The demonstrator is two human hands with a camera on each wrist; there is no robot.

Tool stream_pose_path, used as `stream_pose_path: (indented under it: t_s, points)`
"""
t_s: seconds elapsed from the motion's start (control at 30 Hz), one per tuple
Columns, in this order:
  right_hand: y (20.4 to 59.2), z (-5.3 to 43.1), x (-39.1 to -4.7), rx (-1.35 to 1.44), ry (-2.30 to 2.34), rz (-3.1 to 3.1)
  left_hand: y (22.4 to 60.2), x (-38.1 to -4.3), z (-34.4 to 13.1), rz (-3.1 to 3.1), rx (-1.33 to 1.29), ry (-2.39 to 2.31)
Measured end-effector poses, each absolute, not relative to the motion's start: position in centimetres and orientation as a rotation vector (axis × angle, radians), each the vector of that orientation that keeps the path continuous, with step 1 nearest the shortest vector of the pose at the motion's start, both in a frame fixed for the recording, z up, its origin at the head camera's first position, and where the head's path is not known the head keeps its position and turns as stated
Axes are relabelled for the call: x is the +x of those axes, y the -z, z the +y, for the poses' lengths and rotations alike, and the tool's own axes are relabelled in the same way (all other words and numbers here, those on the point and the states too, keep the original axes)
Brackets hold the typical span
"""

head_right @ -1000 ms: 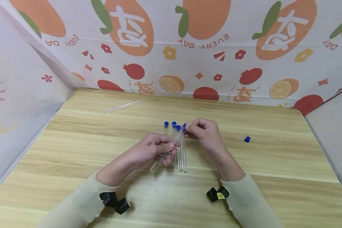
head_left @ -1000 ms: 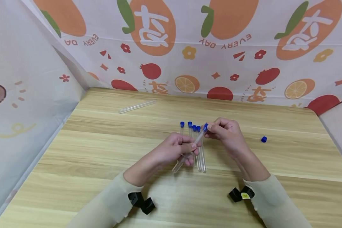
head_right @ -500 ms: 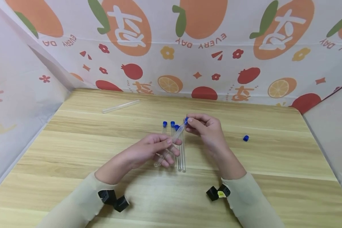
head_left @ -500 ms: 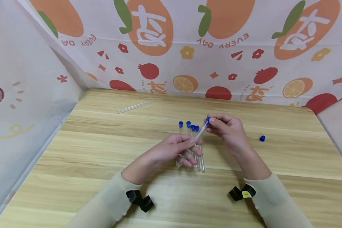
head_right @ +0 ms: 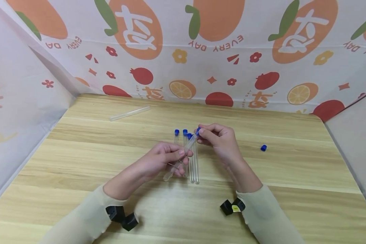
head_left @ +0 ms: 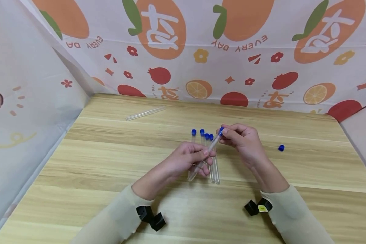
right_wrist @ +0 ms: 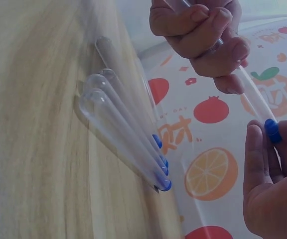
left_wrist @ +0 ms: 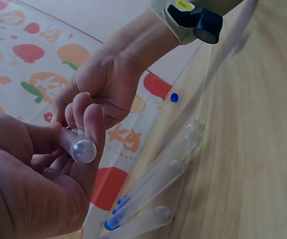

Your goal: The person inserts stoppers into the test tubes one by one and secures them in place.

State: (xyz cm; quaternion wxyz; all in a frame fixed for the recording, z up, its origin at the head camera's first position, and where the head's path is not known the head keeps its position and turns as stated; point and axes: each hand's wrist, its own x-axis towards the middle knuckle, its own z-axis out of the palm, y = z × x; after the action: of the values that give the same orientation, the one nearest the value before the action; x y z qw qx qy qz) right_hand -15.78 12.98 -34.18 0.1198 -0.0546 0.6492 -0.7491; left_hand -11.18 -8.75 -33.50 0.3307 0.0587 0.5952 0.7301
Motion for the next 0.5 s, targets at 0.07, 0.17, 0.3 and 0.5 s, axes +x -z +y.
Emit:
stream_pose_path:
  t_s: [0.07,0.17,0.3,0.5]
  points:
    - [34.2,12.9,-15.8,-0.164,2.184,1.904,33.7,-11.2,-8.7,1.553,0.144,-1.907]
    - [34.1,12.9,-15.8,-0.158,2.154,1.916,34.2,-11.3,-8.5,1.565,0.16,-1.885]
    - [34.2,13.0,-15.9,-0.203,2.046,1.958,35.0,-11.2,-7.9,1.573,0.188,-1.85]
    - [34.5,13.7,-16.3,-0.31,1.866,2.027,35.5,-10.9,-7.0,1.57,0.136,-1.874]
